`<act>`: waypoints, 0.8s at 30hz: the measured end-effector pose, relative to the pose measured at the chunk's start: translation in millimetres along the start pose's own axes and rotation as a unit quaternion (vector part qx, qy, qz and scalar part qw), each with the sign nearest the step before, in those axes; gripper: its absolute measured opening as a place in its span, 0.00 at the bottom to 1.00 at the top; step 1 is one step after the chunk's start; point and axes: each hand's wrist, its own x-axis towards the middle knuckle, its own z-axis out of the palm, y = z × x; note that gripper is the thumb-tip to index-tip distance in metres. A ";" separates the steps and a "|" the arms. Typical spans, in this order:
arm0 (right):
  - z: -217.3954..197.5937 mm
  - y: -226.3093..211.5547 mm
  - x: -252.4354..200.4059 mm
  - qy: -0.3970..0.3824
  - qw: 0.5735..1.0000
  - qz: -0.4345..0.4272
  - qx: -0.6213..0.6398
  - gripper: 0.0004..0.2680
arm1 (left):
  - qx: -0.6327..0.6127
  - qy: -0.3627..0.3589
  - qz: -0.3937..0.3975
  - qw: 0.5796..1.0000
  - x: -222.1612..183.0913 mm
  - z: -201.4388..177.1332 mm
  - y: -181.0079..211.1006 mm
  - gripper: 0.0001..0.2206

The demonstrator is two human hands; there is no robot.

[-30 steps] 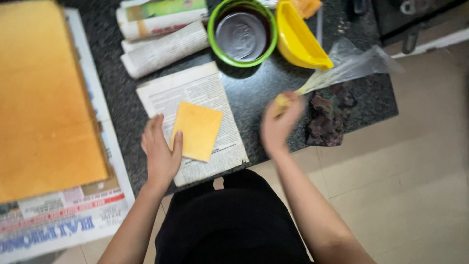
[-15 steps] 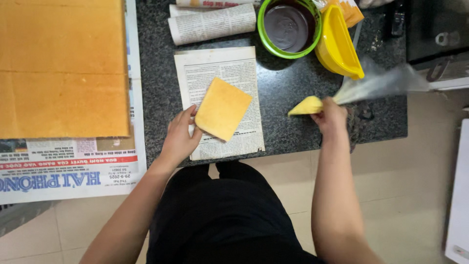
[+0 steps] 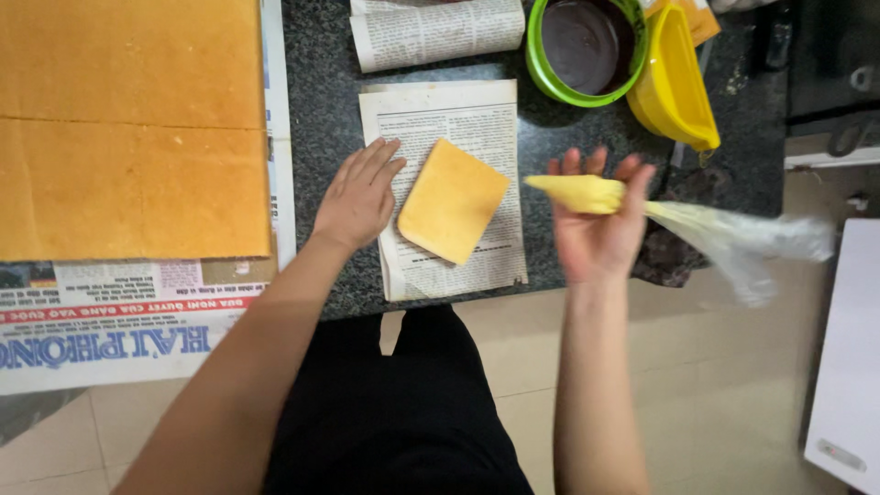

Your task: The person picks up a square piece of yellow cake, pipes a zigzag pattern of yellow frosting from a piping bag onto it, and rolls the cake piece tightly inside a sheet of printed paper.

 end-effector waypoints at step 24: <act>-16.7 144.7 50.5 0.043 0.951 -0.225 -0.208 0.24 | -0.023 0.020 -0.004 1.000 0.3 -2.4 -1.1 0.18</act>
